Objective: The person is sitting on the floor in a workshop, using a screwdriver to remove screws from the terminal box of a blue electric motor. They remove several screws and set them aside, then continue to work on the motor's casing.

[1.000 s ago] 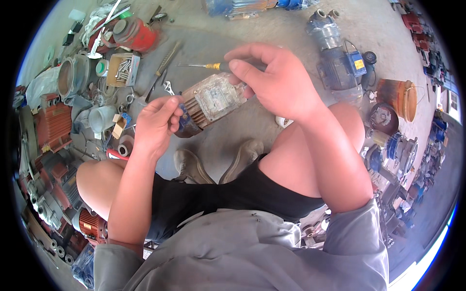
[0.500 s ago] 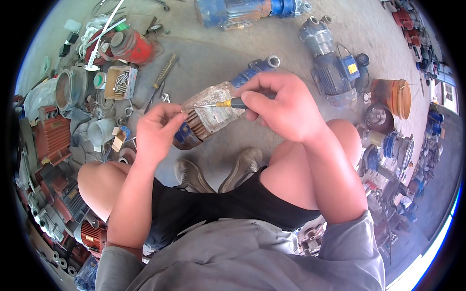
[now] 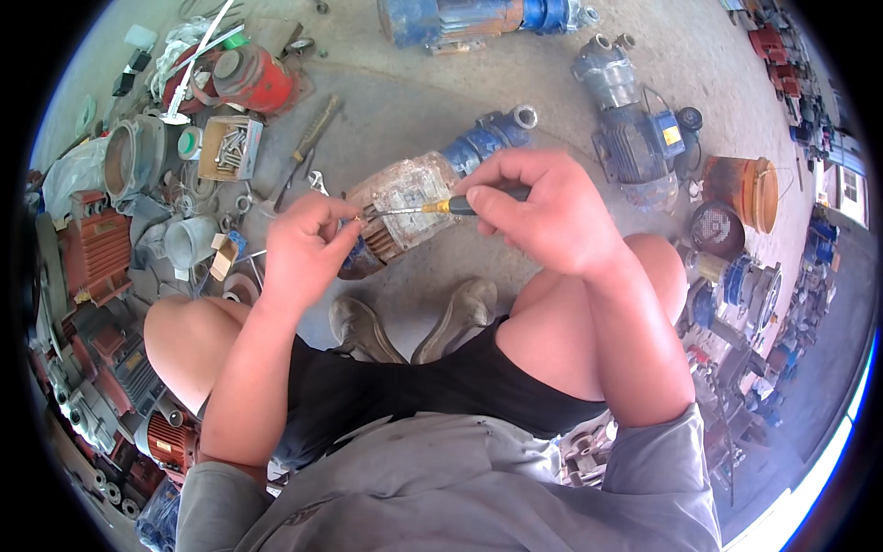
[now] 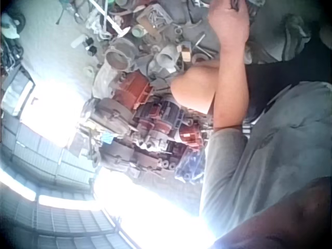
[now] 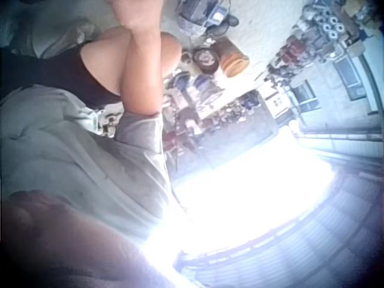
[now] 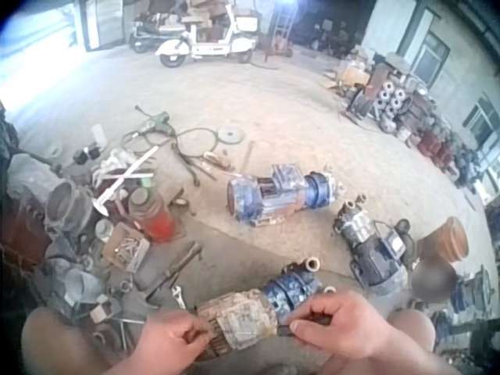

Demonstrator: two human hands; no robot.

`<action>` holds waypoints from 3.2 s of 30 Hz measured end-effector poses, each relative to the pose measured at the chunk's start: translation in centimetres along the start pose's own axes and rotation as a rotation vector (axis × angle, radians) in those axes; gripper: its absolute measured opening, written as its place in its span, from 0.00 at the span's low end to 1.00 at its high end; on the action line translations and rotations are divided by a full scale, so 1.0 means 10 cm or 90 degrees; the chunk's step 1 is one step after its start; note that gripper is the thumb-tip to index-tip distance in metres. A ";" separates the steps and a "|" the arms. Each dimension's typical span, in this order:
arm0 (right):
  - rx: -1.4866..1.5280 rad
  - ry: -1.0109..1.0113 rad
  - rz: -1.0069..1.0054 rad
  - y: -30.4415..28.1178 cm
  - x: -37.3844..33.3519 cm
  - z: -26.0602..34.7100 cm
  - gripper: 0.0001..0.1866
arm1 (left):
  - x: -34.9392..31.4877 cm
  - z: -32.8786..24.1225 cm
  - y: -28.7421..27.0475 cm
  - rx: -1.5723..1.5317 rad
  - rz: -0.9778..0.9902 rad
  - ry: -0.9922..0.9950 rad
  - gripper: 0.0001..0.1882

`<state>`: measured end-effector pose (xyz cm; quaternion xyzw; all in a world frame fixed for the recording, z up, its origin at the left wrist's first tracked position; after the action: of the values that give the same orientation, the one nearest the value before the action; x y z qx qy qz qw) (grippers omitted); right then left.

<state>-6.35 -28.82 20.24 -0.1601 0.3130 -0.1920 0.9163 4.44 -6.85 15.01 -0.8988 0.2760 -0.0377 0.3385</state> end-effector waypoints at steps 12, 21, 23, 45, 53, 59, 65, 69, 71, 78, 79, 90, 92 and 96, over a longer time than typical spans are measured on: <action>-0.182 -0.259 0.110 0.31 -0.06 0.04 0.11 | -0.25 0.00 0.48 0.139 0.109 0.194 0.06; -0.307 -0.280 0.142 0.68 -0.15 -0.16 0.10 | -0.47 0.23 0.99 0.168 0.149 0.207 0.07; -0.312 -0.300 0.128 0.67 -0.17 -0.14 0.11 | -0.45 0.24 1.00 0.176 0.123 0.201 0.08; -0.376 -0.387 0.059 0.67 -0.32 -0.03 0.08 | -0.42 0.28 1.04 0.145 0.066 0.116 0.10; -0.543 -0.527 0.065 0.90 -0.54 0.17 0.10 | -0.42 0.33 1.04 0.161 0.044 0.121 0.10; -0.620 -0.625 0.089 1.16 -0.79 0.35 0.06 | -0.46 0.55 0.98 0.088 0.058 -0.005 0.09; -0.713 -0.466 0.119 1.20 -0.68 0.15 0.10 | -1.25 0.29 1.11 -0.599 0.163 -0.642 0.12; -0.779 -0.194 0.150 1.19 -0.62 0.14 0.11 | -1.66 -0.22 1.35 -0.977 0.185 -0.998 0.26; -0.751 -0.212 0.104 1.21 -0.62 0.16 0.12 | -1.45 -0.13 1.45 -1.062 0.152 -0.915 0.27; -0.812 -0.180 0.181 1.36 -0.60 0.11 0.16 | -1.34 -0.05 1.74 -1.103 0.153 -0.814 0.27; -0.767 -0.183 0.157 1.30 -0.55 0.07 0.17 | -1.32 -0.05 1.71 -1.099 0.153 -0.818 0.26; -0.605 0.037 0.080 1.10 -0.46 0.01 0.15 | -1.24 0.05 1.67 -1.088 0.069 -0.861 0.13; -0.916 -0.575 0.218 1.43 -0.73 0.34 0.14 | -1.27 0.08 1.64 -1.078 0.051 -0.875 0.13; -0.918 -0.383 0.269 1.38 -0.56 0.10 0.15 | -1.27 0.11 1.65 -1.103 0.047 -0.875 0.14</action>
<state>-6.37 -14.04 18.14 -0.6939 0.1233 0.2858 0.6493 -13.77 -9.74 5.31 -0.6520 -0.0116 0.6857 -0.3234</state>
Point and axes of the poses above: each hand's wrist, its own x-axis towards the middle knuckle, its own y-axis out of the palm, z = x × y, the point moved 10 cm from there along x, towards the middle knuckle, and after that the axes turned 13 degrees about -z, right-handed, at the moved point
